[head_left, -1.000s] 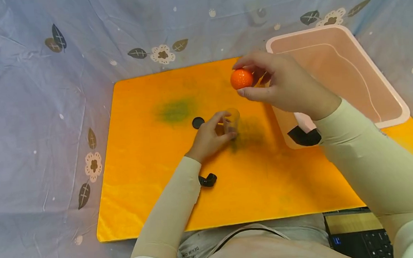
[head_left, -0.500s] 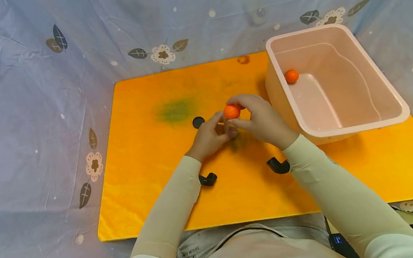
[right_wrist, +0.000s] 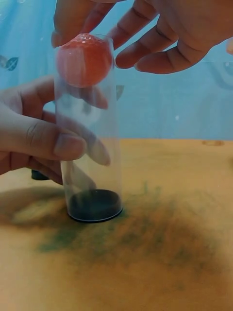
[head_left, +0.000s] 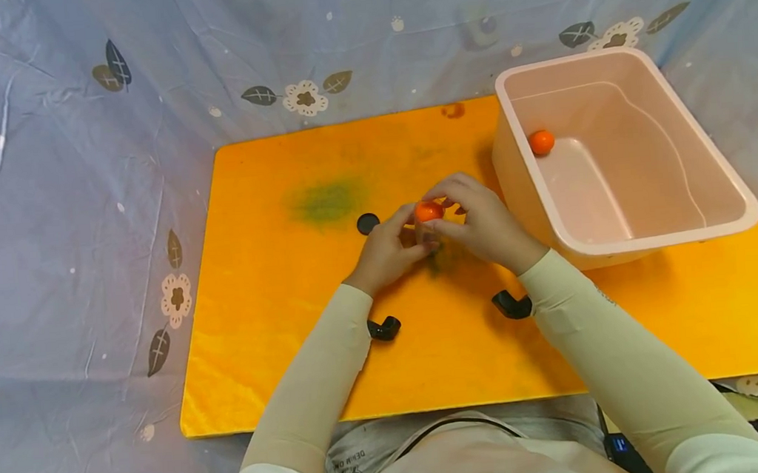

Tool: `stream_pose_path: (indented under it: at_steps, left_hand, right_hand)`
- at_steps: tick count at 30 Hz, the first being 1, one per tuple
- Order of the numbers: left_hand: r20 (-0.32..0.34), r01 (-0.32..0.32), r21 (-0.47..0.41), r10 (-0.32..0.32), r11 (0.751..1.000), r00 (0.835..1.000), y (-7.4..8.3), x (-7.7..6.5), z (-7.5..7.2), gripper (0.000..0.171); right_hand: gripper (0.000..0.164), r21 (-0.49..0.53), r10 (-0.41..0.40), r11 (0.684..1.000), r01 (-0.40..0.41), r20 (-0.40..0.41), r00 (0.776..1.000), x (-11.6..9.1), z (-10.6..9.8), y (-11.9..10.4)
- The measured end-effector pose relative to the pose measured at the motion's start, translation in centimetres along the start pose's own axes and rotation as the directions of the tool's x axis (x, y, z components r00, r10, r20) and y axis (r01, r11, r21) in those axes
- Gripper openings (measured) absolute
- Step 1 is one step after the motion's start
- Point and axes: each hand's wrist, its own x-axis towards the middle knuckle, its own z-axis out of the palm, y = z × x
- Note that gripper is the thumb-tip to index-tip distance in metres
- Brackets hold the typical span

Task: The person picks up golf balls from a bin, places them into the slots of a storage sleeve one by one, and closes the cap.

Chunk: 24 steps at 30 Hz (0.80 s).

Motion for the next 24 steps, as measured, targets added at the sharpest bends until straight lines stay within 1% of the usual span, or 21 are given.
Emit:
stream_pose_path:
  at_steps: [2,7,9,12,14,16,19,21,24]
  left_hand:
    - [0.001,0.001,0.000,-0.001,1.000,1.000,0.0,0.0,0.0,0.062]
    - [0.001,-0.009,0.003,0.009,1.000,1.000,0.1,0.1,0.1,0.060]
    - [0.000,-0.017,0.004,0.017,1.000,1.000,0.2,0.1,0.1,0.059]
    - [0.000,-0.023,0.003,0.023,1.000,1.000,0.2,0.2,0.1,0.058]
    - [0.003,-0.022,0.000,0.022,1.000,1.000,0.3,0.2,0.1,0.057]
    - [0.004,-0.017,-0.003,0.017,1.000,1.000,0.3,0.2,0.1,0.058]
    - [0.007,-0.008,-0.002,0.008,1.000,1.000,0.3,0.2,0.2,0.058]
    - [0.006,-0.002,-0.001,0.002,1.000,1.000,0.2,0.1,0.2,0.058]
    - [0.005,0.006,-0.001,-0.006,1.000,1.000,0.1,-0.1,0.1,0.058]
  right_hand:
    - [0.031,0.009,0.003,1.000,-0.003,0.002,1.000,0.0,-0.1,0.1]
    - [0.025,0.013,0.005,1.000,-0.005,0.008,1.000,-0.1,-0.3,0.2]
    - [0.021,0.011,0.011,1.000,-0.011,0.005,1.000,-0.1,-0.3,0.2]
    - [0.011,-0.002,0.014,1.000,-0.014,-0.007,1.000,-0.3,-0.2,0.4]
    - [0.010,0.000,0.016,1.000,-0.016,-0.011,1.000,-0.4,-0.1,0.7]
    - [0.015,-0.002,0.017,1.000,-0.017,-0.015,1.000,-0.6,-0.2,0.8]
    - [0.031,-0.012,0.014,1.000,-0.014,-0.014,1.000,-0.8,-0.4,0.6]
    - [0.036,-0.040,-0.006,0.999,0.005,-0.015,1.000,-0.8,-0.8,-0.1]
    - [0.040,-0.078,-0.061,0.995,0.060,-0.020,0.998,-0.8,-2.0,-1.8]
